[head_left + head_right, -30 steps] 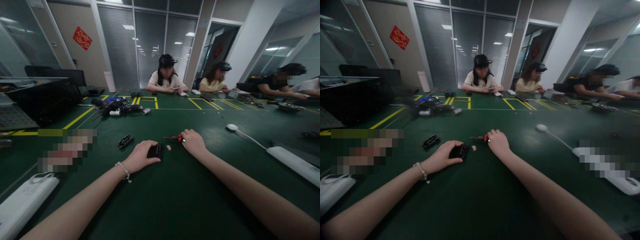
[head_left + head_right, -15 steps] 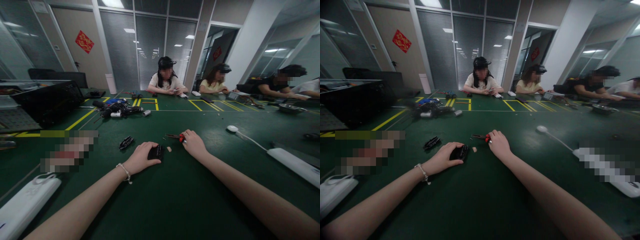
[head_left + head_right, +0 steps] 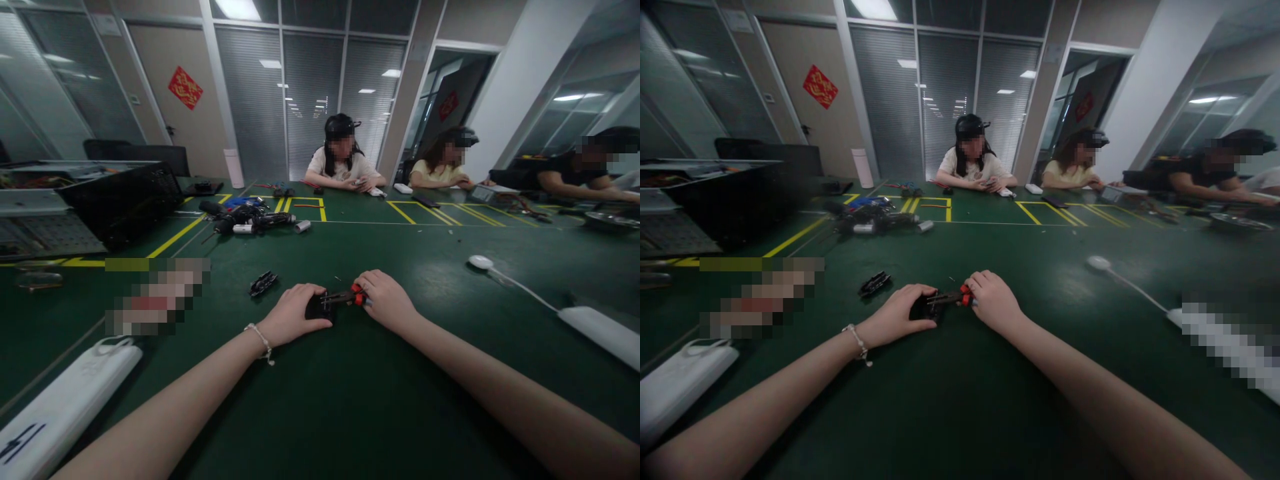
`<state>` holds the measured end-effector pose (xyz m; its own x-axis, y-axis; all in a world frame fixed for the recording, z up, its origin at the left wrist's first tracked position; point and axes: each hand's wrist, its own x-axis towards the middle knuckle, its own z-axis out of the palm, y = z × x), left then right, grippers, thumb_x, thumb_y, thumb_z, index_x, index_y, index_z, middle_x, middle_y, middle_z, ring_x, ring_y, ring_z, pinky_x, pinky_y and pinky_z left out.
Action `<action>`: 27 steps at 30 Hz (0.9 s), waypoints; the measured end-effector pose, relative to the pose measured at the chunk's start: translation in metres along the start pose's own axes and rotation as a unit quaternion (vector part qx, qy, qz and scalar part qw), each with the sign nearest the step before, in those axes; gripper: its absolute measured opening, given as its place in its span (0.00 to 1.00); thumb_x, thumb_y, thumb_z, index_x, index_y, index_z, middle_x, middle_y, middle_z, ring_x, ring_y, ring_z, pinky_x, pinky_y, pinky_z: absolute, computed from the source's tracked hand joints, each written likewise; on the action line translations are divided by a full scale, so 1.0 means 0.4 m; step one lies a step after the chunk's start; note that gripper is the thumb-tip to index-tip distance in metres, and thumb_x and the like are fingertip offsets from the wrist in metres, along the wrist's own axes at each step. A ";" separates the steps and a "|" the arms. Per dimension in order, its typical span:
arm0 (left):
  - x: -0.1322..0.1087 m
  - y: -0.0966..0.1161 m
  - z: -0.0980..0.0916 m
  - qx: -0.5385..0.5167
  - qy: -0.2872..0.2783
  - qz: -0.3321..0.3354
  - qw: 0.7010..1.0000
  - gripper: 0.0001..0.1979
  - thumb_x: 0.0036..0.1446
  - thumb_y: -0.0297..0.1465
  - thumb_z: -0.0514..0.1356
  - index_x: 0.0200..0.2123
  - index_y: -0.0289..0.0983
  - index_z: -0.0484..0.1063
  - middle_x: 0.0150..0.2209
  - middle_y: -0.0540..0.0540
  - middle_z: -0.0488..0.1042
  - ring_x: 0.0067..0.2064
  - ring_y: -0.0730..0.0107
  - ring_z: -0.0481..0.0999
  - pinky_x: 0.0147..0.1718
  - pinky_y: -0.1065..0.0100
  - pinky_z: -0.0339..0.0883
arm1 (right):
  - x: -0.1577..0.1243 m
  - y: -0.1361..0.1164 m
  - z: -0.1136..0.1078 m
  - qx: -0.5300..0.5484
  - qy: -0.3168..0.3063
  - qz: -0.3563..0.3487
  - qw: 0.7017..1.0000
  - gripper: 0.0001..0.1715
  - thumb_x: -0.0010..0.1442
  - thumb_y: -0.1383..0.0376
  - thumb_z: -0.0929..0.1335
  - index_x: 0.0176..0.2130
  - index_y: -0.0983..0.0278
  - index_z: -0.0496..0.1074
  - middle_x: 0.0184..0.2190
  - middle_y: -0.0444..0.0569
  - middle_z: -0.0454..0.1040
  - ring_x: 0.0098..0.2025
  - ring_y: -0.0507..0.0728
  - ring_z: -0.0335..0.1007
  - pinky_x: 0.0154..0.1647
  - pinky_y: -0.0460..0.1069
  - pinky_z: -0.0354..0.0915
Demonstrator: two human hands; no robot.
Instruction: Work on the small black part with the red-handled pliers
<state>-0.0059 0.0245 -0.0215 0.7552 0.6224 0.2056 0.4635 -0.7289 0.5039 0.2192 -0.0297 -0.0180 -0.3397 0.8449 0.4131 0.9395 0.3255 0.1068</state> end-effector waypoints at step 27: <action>0.000 0.001 0.000 0.000 -0.002 -0.006 1.000 0.28 0.46 0.46 0.59 0.48 0.41 0.59 0.47 0.46 0.64 0.48 0.58 0.63 0.46 0.59 0.56 | 0.009 -0.011 0.002 -0.059 -0.022 -0.017 0.998 0.14 0.46 0.70 0.65 0.37 0.67 0.67 0.34 0.51 0.68 0.36 0.56 0.59 0.37 0.50 0.56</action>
<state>-0.0057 0.0243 -0.0212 0.7514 0.6298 0.1967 0.4719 -0.7213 0.5070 0.2138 -0.0279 -0.0177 -0.3714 0.8529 0.3670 0.9249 0.3054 0.2264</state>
